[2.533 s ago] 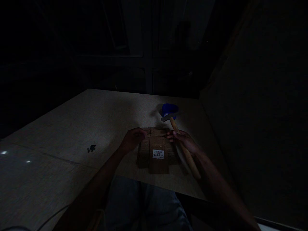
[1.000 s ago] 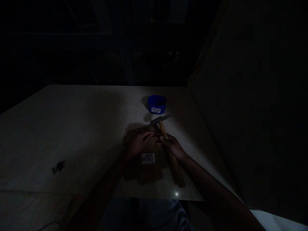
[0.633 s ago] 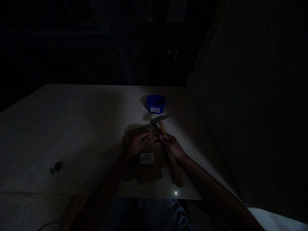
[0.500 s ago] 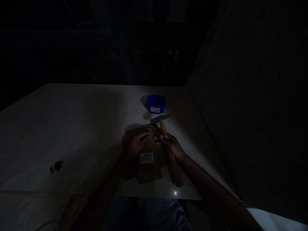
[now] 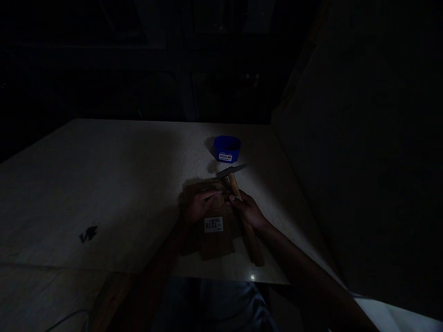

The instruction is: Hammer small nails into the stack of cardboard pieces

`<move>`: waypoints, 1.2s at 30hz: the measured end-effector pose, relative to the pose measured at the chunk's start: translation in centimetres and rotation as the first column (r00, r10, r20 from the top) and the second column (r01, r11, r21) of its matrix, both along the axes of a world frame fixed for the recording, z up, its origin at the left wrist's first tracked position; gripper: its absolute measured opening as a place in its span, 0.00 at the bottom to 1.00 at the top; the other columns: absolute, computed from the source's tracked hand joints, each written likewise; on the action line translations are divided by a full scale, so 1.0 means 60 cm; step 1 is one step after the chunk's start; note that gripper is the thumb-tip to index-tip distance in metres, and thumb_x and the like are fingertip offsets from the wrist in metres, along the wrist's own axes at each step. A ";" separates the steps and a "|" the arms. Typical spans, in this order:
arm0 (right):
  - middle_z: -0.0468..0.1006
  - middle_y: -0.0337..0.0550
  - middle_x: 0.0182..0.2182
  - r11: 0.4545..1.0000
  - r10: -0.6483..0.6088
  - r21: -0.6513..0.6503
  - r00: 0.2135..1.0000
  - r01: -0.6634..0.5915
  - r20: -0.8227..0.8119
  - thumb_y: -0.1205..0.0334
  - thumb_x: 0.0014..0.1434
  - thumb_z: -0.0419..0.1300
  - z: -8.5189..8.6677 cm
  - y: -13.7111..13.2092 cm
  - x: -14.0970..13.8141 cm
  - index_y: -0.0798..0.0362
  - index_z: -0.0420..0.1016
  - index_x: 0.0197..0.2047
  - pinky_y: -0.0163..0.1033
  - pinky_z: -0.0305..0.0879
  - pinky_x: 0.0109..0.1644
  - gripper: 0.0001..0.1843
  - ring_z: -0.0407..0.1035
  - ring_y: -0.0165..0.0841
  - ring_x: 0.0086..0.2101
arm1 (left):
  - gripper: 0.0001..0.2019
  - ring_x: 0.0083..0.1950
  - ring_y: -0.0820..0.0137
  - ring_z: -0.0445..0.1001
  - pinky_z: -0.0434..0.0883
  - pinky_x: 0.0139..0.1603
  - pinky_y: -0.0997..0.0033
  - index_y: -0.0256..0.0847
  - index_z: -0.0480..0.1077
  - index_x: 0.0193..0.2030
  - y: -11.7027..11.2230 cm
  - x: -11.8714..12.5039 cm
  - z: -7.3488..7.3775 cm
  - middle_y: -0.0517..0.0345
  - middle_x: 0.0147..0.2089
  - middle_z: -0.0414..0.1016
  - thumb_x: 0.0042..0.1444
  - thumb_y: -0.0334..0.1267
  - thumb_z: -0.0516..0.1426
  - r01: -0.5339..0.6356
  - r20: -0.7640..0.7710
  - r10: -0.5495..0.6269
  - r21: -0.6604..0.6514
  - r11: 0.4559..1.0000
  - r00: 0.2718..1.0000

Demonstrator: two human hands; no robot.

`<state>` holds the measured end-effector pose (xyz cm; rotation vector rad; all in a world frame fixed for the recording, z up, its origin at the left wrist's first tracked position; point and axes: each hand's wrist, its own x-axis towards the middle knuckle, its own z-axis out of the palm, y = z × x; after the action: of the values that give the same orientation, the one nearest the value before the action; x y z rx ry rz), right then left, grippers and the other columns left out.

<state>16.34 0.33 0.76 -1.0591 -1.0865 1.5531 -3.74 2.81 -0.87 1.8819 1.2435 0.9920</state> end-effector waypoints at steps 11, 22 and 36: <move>0.83 0.47 0.43 1.000 0.001 -0.013 0.999 -0.001 -0.033 0.39 0.48 0.71 0.002 0.004 0.000 0.51 0.80 0.44 0.55 0.68 0.59 0.28 0.77 0.45 0.46 | 0.11 0.55 0.63 0.79 0.73 0.61 0.62 0.42 0.80 0.47 0.003 0.015 0.020 0.55 0.52 0.82 0.59 0.38 0.60 -0.054 0.110 0.069 -0.135 0.989 0.991; 0.82 0.47 0.45 1.000 0.023 0.014 1.000 -0.023 -0.002 0.39 0.50 0.69 0.004 0.003 0.002 0.51 0.80 0.44 0.56 0.68 0.59 0.27 0.77 0.45 0.47 | 0.12 0.54 0.62 0.80 0.75 0.60 0.58 0.44 0.81 0.46 0.001 0.010 0.018 0.57 0.50 0.82 0.60 0.40 0.58 0.019 0.135 0.000 -0.139 0.990 0.991; 0.76 0.37 0.25 0.993 0.044 0.080 0.915 -0.082 0.401 0.35 0.62 0.55 0.065 -0.008 0.042 0.51 0.68 0.37 0.33 0.62 0.17 0.25 0.66 0.28 0.15 | 0.18 0.47 0.65 0.82 0.77 0.52 0.65 0.41 0.74 0.55 0.006 0.018 0.016 0.54 0.43 0.84 0.56 0.36 0.63 -0.075 0.164 0.105 -0.179 0.981 0.981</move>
<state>18.85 -0.18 4.63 -1.3210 -1.4692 1.3486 -2.67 3.16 0.11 1.5846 1.2773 1.0369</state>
